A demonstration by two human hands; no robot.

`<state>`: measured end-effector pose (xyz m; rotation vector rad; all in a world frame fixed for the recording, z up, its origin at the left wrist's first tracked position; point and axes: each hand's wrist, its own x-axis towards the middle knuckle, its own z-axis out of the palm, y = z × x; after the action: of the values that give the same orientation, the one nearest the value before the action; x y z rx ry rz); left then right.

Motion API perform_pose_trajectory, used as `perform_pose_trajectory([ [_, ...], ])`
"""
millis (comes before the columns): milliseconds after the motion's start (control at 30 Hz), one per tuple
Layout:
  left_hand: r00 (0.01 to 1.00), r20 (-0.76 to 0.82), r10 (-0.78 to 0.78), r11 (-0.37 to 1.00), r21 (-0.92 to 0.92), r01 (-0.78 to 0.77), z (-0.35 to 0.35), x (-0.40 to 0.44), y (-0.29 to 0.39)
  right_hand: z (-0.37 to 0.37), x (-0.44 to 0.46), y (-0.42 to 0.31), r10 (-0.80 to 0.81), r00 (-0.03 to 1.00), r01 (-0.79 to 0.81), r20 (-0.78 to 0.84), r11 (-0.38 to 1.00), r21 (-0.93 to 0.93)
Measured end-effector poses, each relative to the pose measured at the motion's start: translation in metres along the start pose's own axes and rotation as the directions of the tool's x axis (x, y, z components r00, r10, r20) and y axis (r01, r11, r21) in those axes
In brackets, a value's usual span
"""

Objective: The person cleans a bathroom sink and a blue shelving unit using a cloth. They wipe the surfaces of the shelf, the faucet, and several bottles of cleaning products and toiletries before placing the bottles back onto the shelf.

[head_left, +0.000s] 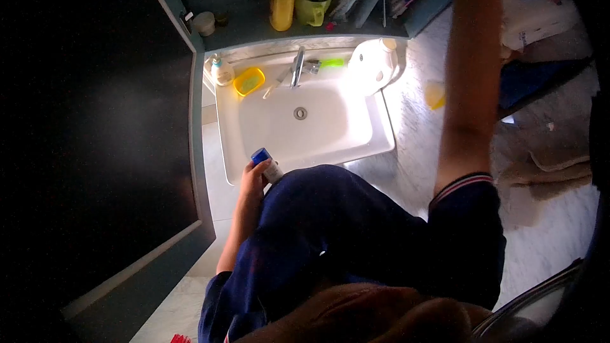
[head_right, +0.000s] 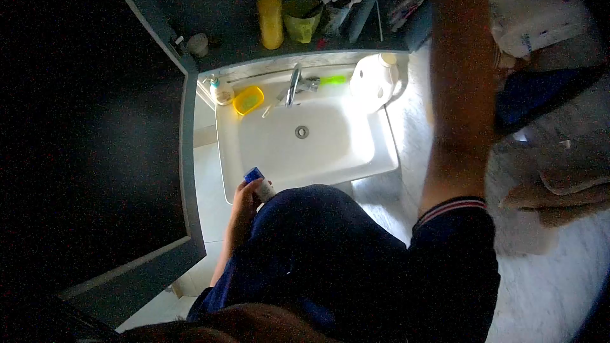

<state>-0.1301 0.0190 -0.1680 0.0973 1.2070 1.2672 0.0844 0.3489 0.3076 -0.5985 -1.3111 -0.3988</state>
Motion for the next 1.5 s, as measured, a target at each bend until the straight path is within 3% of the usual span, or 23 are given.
perform_pose_trajectory([
  [33,1.0,0.0,0.011,1.0,-0.009,-0.011,-0.002,-0.002,-0.001,-0.01,-0.033,-0.006,0.057,0.997,-0.062,0.048,0.991,0.122],
  [100,1.0,-0.023,0.021,0.999,-0.033,-0.021,-0.011,-0.003,-0.004,-0.046,-0.116,0.019,0.209,0.959,-0.17,0.191,0.965,-0.202],
  [133,0.999,-0.045,0.02,0.999,-0.048,-0.023,-0.017,-0.003,-0.007,-0.036,-0.153,-0.008,0.026,0.981,0.0,0.193,0.991,-0.133],
  [167,0.997,-0.07,0.017,0.998,-0.058,-0.021,-0.021,-0.004,-0.01,-0.032,-0.201,0.015,0.226,0.899,-0.248,0.375,0.969,0.012],
  [200,0.997,-0.079,0.021,0.998,-0.065,-0.027,-0.025,-0.007,-0.013,-0.034,-0.235,0.017,0.336,0.796,-0.306,0.504,0.941,-0.144],
  [267,0.995,-0.094,0.034,0.997,-0.068,-0.04,-0.032,-0.012,-0.013,-0.028,-0.303,0.057,0.352,0.584,-0.326,0.731,0.927,-0.186],
  [367,0.993,-0.122,0.003,0.997,-0.077,-0.012,-0.032,-0.022,-0.012,-0.026,-0.339,0.06,0.402,0.164,-0.491,0.901,0.825,-0.279],
  [467,0.986,-0.166,0.021,0.999,-0.038,-0.027,-0.025,-0.029,-0.014,-0.016,-0.371,0.09,0.247,0.315,-0.156,0.916,0.966,-0.206],
  [500,0.986,-0.166,0.018,0.998,-0.048,-0.027,-0.026,-0.029,-0.016,-0.01,-0.37,0.093,0.246,0.304,-0.11,0.92,0.969,-0.223],
  [600,0.985,-0.171,0.008,0.996,-0.083,-0.023,-0.034,-0.026,-0.025,-0.002,-0.37,0.097,0.208,0.364,-0.124,0.908,0.977,-0.174],
  [700,0.983,-0.183,-0.007,0.993,-0.117,-0.015,-0.035,-0.025,-0.034,0.002,-0.366,0.095,0.262,0.244,-0.132,0.934,0.963,-0.236],
  [900,0.979,-0.203,-0.011,0.986,-0.163,-0.022,-0.026,-0.026,-0.035,0.006,-0.39,0.111,0.26,0.279,-0.282,0.925,0.943,-0.18],
  [933,0.978,-0.207,-0.011,0.985,-0.172,-0.025,-0.026,-0.023,-0.036,0.003,-0.389,0.107,0.19,0.408,-0.161,0.893,0.978,-0.134],
  [1000,0.979,-0.205,-0.018,0.984,-0.176,-0.019,-0.025,-0.02,-0.04,-0.011,-0.372,0.096,0.331,0.3,-0.414,0.895,0.89,-0.191],
  [1067,0.981,-0.194,-0.018,0.986,-0.168,-0.015,-0.022,-0.015,-0.039,-0.028,-0.365,0.086,0.387,0.279,-0.585,0.879,0.794,-0.164],
  [1100,0.977,-0.211,-0.014,0.983,-0.182,-0.025,-0.024,-0.011,-0.044,-0.038,-0.363,0.079,0.465,0.241,-0.781,0.852,0.614,-0.114],
  [1200,0.978,-0.209,0.001,0.989,-0.143,-0.032,-0.016,-0.01,-0.04,-0.061,-0.364,0.089,0.516,0.306,-0.878,0.8,0.478,0.028],
  [1233,0.98,-0.197,0.004,0.986,-0.165,-0.037,-0.018,-0.005,-0.044,-0.068,-0.357,0.093,0.597,0.236,-0.935,0.767,0.354,0.013],
  [1333,0.984,-0.178,-0.027,0.984,-0.179,-0.005,-0.011,-0.003,-0.042,-0.087,-0.344,0.126,0.669,0.415,-0.893,0.617,0.43,0.134],
  [1400,0.986,-0.165,-0.03,0.99,-0.142,0.006,-0.006,0.0,-0.039,-0.098,-0.336,0.15,0.679,0.478,-0.856,0.557,0.503,0.122],
  [1467,0.986,-0.164,-0.027,0.992,-0.127,0.006,0.002,0.001,-0.037,-0.107,-0.324,0.166,0.777,0.444,-0.823,0.447,0.55,-0.139],
  [1500,0.985,-0.17,-0.024,0.992,-0.128,0.002,0.01,0.0,-0.034,-0.107,-0.331,0.186,0.718,0.557,-0.752,0.417,0.649,-0.113],
])
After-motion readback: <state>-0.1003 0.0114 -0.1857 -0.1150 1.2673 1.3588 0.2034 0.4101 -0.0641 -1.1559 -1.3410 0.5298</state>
